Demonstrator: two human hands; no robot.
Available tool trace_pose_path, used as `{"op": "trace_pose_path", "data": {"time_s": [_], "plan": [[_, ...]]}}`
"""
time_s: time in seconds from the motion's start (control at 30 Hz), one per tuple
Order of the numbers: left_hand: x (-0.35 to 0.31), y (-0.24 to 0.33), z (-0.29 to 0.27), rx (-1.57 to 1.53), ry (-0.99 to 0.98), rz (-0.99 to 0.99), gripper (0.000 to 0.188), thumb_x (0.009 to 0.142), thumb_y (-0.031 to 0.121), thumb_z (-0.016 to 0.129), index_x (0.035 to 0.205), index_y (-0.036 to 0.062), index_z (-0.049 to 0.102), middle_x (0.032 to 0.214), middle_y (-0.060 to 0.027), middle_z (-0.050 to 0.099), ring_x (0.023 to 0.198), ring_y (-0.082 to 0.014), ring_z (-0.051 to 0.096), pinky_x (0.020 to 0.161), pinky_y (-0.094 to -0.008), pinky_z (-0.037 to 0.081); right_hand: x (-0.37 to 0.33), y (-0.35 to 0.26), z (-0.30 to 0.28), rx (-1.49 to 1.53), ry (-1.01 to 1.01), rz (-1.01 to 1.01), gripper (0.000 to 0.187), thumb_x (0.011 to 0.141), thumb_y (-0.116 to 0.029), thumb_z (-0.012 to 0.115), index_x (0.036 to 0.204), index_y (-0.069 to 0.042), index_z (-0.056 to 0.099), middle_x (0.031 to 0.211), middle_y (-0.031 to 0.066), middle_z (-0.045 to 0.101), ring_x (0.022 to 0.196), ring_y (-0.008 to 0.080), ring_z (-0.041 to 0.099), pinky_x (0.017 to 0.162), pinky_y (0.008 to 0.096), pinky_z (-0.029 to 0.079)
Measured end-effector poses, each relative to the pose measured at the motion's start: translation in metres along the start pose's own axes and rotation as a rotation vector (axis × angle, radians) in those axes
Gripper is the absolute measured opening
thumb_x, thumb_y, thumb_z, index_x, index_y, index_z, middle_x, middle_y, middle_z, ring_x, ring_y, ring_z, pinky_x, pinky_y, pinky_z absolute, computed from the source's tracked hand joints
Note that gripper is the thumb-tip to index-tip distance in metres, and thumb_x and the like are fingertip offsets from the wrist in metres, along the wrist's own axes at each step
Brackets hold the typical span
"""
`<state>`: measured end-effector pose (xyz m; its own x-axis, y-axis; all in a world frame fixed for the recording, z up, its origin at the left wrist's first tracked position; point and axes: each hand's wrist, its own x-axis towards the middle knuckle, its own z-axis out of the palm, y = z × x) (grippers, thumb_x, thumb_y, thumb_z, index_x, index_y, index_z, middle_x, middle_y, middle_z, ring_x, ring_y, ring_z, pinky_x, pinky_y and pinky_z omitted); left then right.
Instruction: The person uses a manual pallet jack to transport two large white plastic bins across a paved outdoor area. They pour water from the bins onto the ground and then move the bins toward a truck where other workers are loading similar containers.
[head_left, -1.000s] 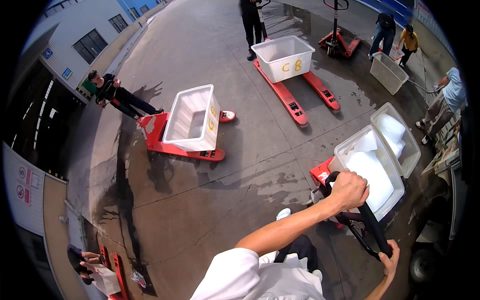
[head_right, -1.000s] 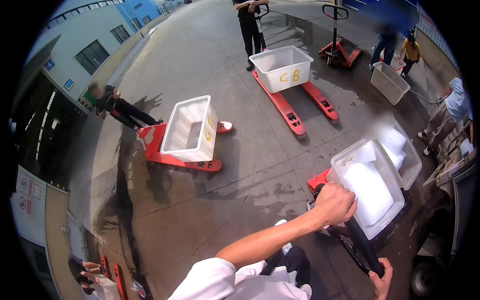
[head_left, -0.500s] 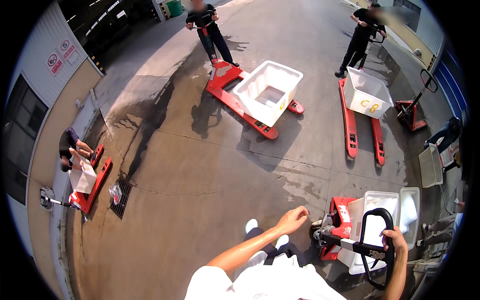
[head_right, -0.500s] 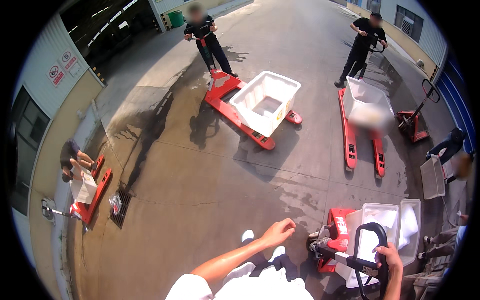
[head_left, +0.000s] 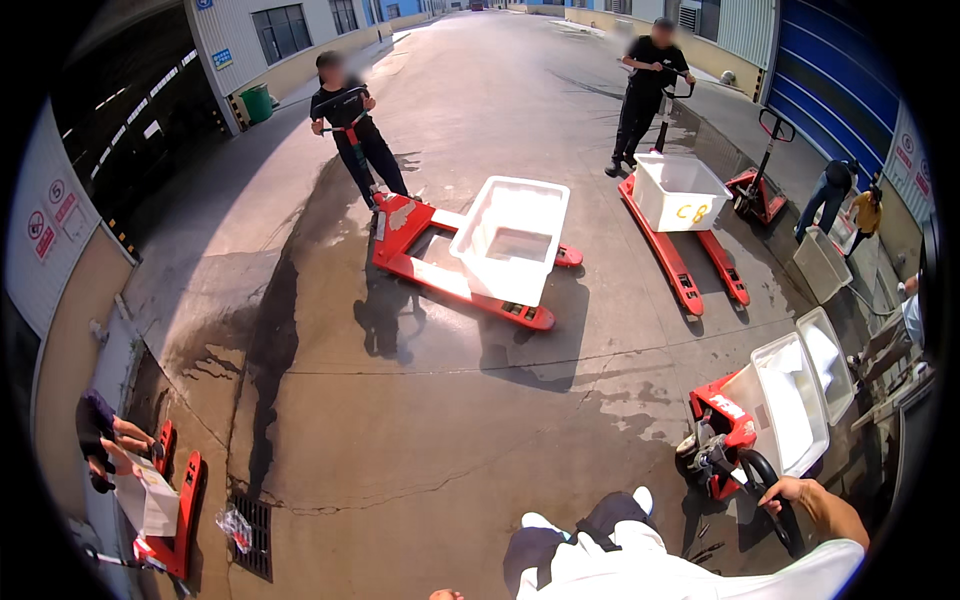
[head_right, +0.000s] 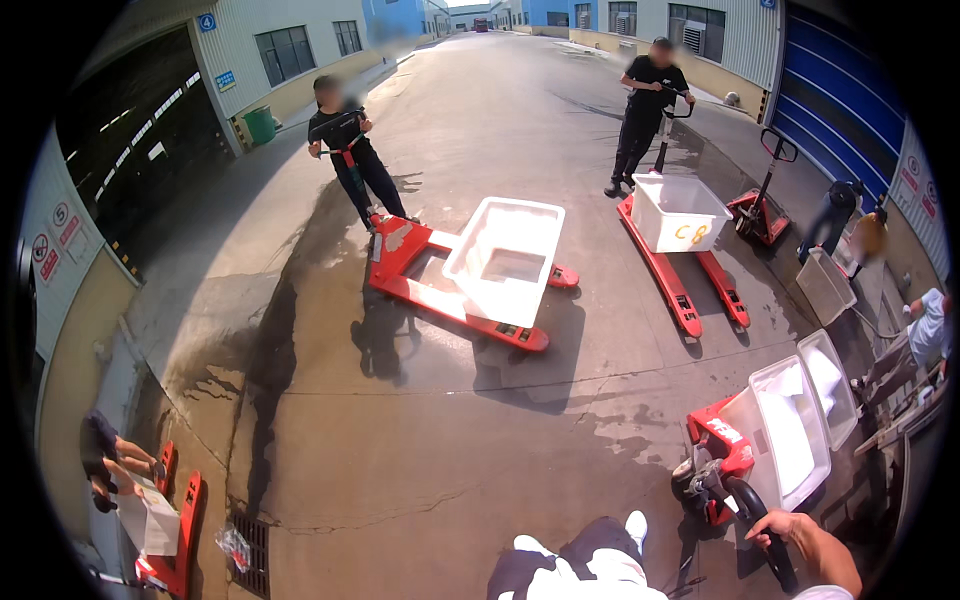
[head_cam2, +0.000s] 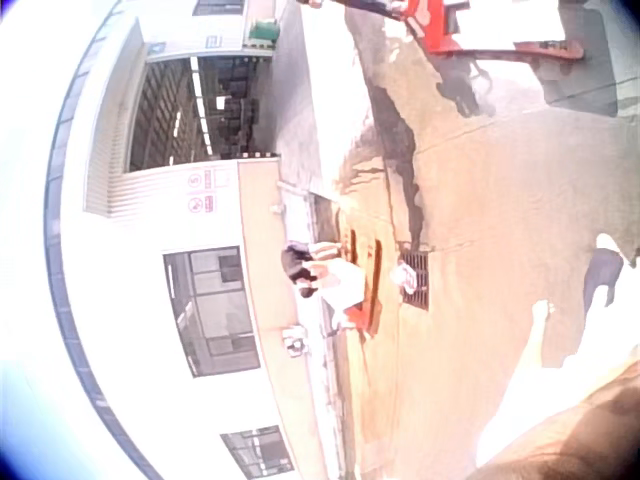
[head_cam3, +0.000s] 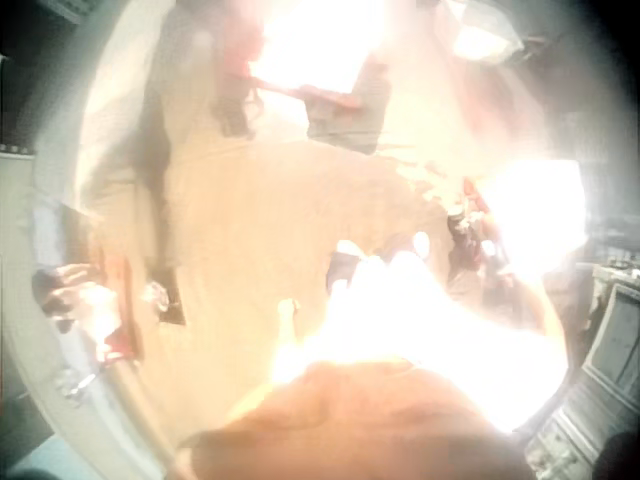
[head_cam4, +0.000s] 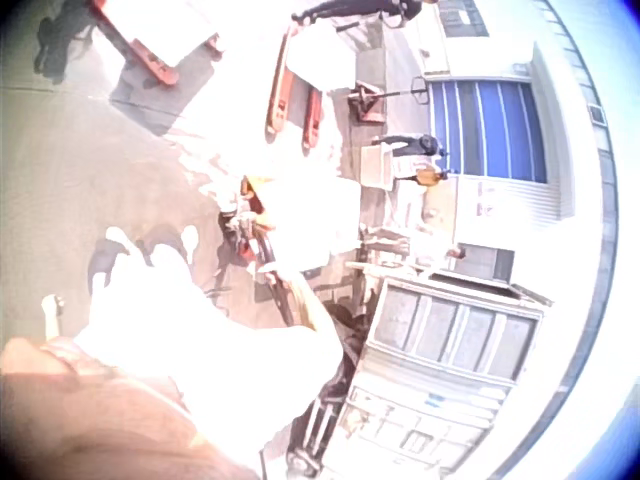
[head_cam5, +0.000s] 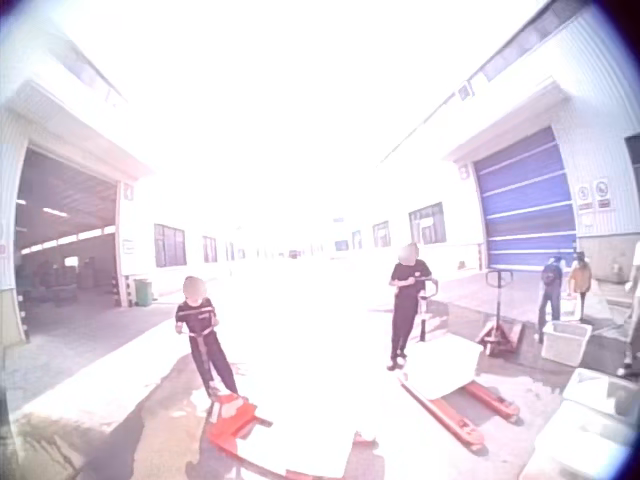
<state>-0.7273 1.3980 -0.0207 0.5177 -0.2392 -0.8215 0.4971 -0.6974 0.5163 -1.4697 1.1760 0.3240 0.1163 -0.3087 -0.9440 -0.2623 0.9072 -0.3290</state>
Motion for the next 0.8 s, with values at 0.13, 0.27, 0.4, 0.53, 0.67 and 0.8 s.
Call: {"op": "trace_pose_path", "data": {"time_s": [0.13, 0.27, 0.4, 0.53, 0.67, 0.8], "plan": [[0.062, 0.03, -0.012, -0.106, -0.201, 0.056, 0.011, 0.082, -0.001, 0.046, 0.089, -0.0007, 0.053, 0.073, -0.0129, 0.063, 0.055, -0.0208, 0.062, 0.051, -0.0332, 0.054, 0.07, 0.003, 0.129, -0.134, 0.45, -0.138, 0.011, 0.064, -0.004, 0.066, 0.058, 0.001, 0.058, 0.056, 0.0095, 0.055, 0.049, 0.0188, 0.054, 0.047, 0.0319, 0.044], [0.066, 0.228, 0.009, 0.086, -0.401, 0.387, 0.01, 0.087, 0.001, 0.05, 0.097, 0.0, 0.052, 0.078, -0.0108, 0.062, 0.061, -0.0176, 0.061, 0.055, -0.0285, 0.051, 0.09, -0.017, 0.189, -0.175, 0.679, -0.157, 0.013, 0.064, -0.009, 0.06, 0.054, -0.003, 0.054, 0.05, 0.0098, 0.05, 0.042, 0.0204, 0.05, 0.042, 0.0338, 0.042], [0.079, 0.378, -0.041, 0.109, -0.394, 0.606, 0.013, 0.087, 0.001, 0.051, 0.1, -0.0001, 0.053, 0.079, -0.0088, 0.061, 0.061, -0.0136, 0.06, 0.056, -0.026, 0.05, 0.111, -0.058, 0.231, -0.191, 0.757, -0.173, 0.015, 0.065, -0.011, 0.059, 0.053, -0.003, 0.054, 0.049, 0.0092, 0.05, 0.041, 0.0201, 0.05, 0.041, 0.0332, 0.041], [0.148, 0.467, -0.135, 0.156, -0.254, 0.616, 0.012, 0.087, -0.001, 0.052, 0.099, 0.0, 0.053, 0.078, -0.0075, 0.061, 0.063, -0.0116, 0.059, 0.057, -0.0258, 0.051, 0.128, -0.083, 0.265, -0.155, 0.835, -0.173, 0.018, 0.066, -0.013, 0.057, 0.052, -0.003, 0.055, 0.048, 0.0087, 0.05, 0.041, 0.0198, 0.05, 0.04, 0.0327, 0.04], [0.209, 0.504, -0.242, 0.554, 0.011, 0.572, 0.011, 0.084, 0.002, 0.053, 0.094, -0.0011, 0.056, 0.078, -0.0097, 0.063, 0.069, -0.0159, 0.063, 0.059, -0.0282, 0.053, 0.159, -0.089, 0.278, -0.026, 0.825, -0.119, 0.02, 0.067, -0.015, 0.056, 0.051, -0.003, 0.055, 0.047, 0.0082, 0.049, 0.041, 0.0195, 0.05, 0.039, 0.0321, 0.039], [0.247, 0.481, -0.311, 0.805, 0.231, 0.434, 0.012, 0.08, 0.003, 0.054, 0.091, -0.0024, 0.058, 0.08, -0.0122, 0.065, 0.072, -0.019, 0.066, 0.061, -0.031, 0.054, 0.166, -0.076, 0.288, 0.101, 0.86, -0.067, 0.023, 0.068, -0.017, 0.055, 0.05, -0.003, 0.056, 0.046, 0.0077, 0.049, 0.04, 0.0192, 0.05, 0.039, 0.0316, 0.038]]}}
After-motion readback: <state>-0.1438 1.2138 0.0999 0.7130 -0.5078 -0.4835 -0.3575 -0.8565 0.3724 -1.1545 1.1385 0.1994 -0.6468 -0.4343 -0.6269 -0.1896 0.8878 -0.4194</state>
